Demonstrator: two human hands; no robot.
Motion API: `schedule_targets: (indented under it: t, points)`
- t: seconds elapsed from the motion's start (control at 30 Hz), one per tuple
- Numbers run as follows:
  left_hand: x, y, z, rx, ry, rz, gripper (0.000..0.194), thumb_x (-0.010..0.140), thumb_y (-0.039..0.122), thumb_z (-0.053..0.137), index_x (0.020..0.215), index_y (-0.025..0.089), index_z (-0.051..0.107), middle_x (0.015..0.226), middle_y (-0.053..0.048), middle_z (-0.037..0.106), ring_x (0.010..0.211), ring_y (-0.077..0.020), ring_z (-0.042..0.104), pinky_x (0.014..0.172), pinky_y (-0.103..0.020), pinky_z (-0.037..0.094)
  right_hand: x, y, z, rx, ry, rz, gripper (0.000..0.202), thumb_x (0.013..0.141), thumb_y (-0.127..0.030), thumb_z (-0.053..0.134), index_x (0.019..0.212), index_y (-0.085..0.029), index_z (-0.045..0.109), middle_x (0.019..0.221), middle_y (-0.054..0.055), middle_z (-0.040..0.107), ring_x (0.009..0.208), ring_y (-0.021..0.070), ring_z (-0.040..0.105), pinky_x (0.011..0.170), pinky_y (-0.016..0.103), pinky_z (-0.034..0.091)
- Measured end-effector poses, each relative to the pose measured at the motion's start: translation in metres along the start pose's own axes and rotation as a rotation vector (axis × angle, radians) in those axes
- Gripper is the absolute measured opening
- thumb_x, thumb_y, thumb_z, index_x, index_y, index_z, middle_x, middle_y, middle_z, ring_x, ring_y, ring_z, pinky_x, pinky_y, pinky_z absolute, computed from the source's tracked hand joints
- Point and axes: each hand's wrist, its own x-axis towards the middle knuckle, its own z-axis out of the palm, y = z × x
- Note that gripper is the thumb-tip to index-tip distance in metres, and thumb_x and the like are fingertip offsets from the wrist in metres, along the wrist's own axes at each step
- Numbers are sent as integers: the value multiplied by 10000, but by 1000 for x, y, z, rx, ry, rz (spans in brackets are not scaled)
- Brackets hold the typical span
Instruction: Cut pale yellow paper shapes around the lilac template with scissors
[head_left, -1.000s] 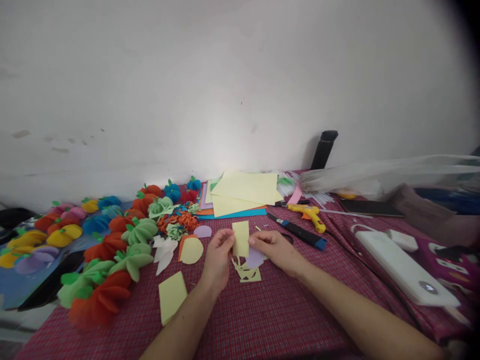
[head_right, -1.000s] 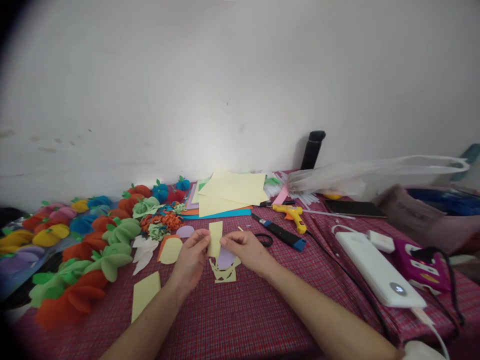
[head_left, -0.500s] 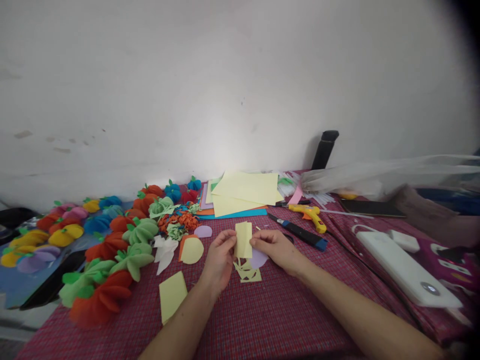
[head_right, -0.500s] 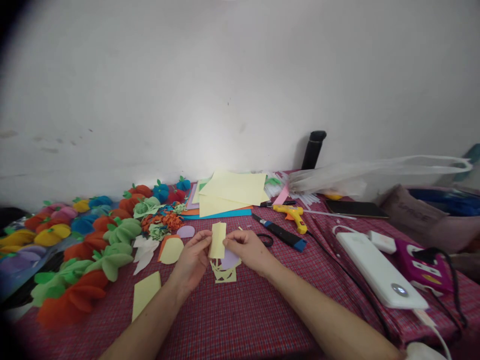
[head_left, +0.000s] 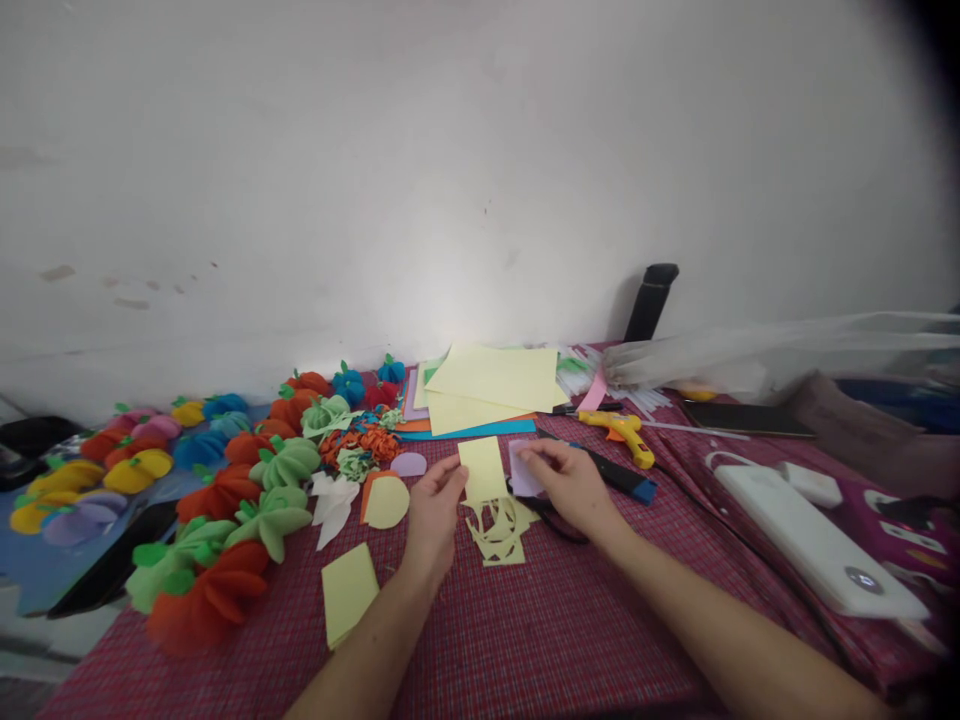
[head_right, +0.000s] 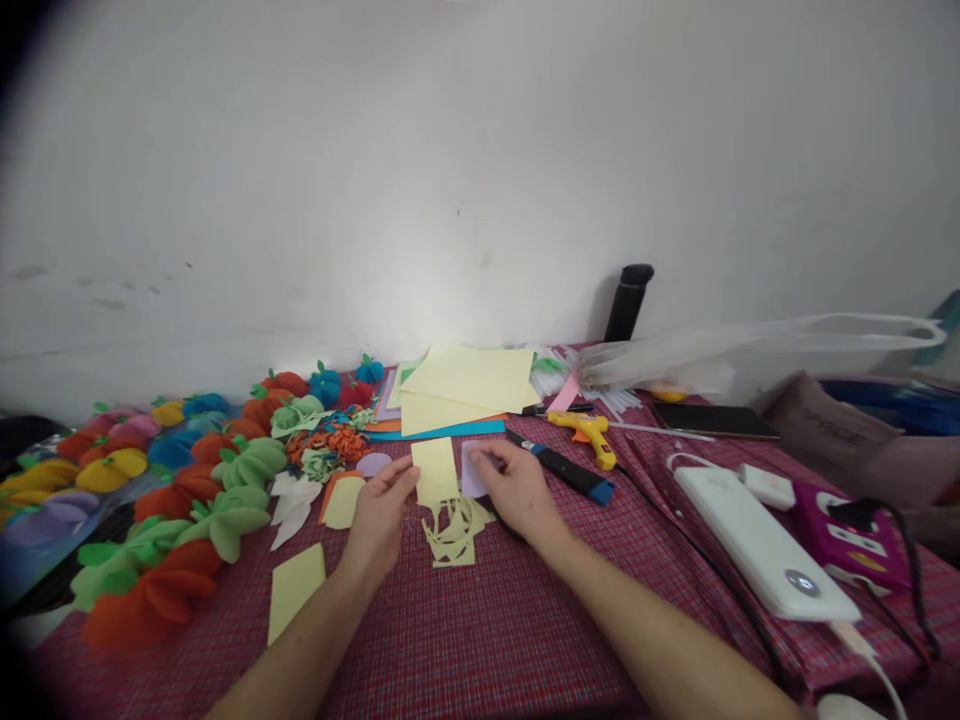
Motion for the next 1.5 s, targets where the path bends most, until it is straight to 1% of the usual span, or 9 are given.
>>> schedule_targets:
  t: [0.07, 0.1, 0.2, 0.27, 0.4, 0.6, 0.93, 1.33, 1.5]
  points:
    - [0, -2, 0, 37, 16, 22, 326, 650, 320, 646, 919, 136, 629, 753, -54, 673, 623, -140, 587, 614, -262, 447, -1, -4, 0, 29, 66, -13, 251, 771, -334, 496, 941, -185, 607, 798, 35, 627, 629, 152, 534, 543, 250, 413]
    - [0, -3, 0, 42, 1, 19, 320, 652, 322, 643, 917, 142, 634, 759, -52, 675, 628, -142, 589, 619, -264, 451, -3, -5, 1, 69, 42, -16, 272, 769, -320, 503, 1002, -196, 570, 816, 33, 623, 628, 149, 539, 542, 249, 421]
    - [-5, -2, 4, 39, -84, -16, 301, 677, 327, 617, 927, 161, 640, 787, -48, 677, 627, -145, 595, 608, -267, 459, -9, -6, 9, 182, -127, -18, 425, 751, -255, 533, 1161, -231, 423, 846, 25, 623, 654, 148, 563, 560, 245, 450]
    - [-8, -1, 7, 54, -127, -31, 295, 697, 325, 598, 941, 163, 636, 799, -49, 675, 623, -148, 594, 586, -261, 458, -11, -3, 14, 150, -168, -29, 487, 731, -217, 556, 1188, -238, 387, 857, 25, 625, 693, 155, 573, 600, 255, 463]
    - [-13, 0, 10, 100, -164, -28, 317, 720, 317, 575, 989, 156, 622, 829, -59, 671, 649, -155, 594, 602, -265, 462, -10, 3, 17, 29, -99, -80, 436, 723, -195, 563, 1140, -224, 440, 921, 40, 611, 784, 165, 575, 688, 279, 463]
    - [-14, -4, 10, 157, -191, 1, 326, 732, 325, 559, 1007, 164, 624, 826, -51, 669, 641, -146, 582, 619, -256, 456, -8, 8, 16, -20, -52, -104, 353, 725, -202, 570, 1067, -214, 484, 900, 36, 618, 771, 159, 577, 698, 284, 461]
    - [-15, -8, 12, 172, -191, 4, 311, 719, 336, 570, 973, 171, 638, 789, -40, 667, 595, -127, 556, 562, -219, 428, -9, 9, 17, -47, -43, -75, 337, 719, -195, 565, 1049, -210, 492, 881, 36, 615, 775, 167, 575, 709, 303, 458]
    - [-15, -10, 13, 123, -208, -27, 310, 686, 302, 614, 956, 151, 631, 848, -68, 680, 673, -152, 601, 635, -252, 456, -9, 15, 20, -36, -50, -90, 338, 718, -194, 569, 1046, -217, 493, 912, 39, 620, 794, 167, 584, 725, 301, 459]
    - [-14, -13, 12, 161, -189, -3, 324, 688, 313, 611, 969, 154, 633, 806, -55, 684, 600, -130, 582, 588, -236, 449, -9, 16, 21, -37, -43, -95, 343, 711, -188, 575, 1044, -210, 495, 901, 41, 618, 791, 169, 584, 718, 301, 461]
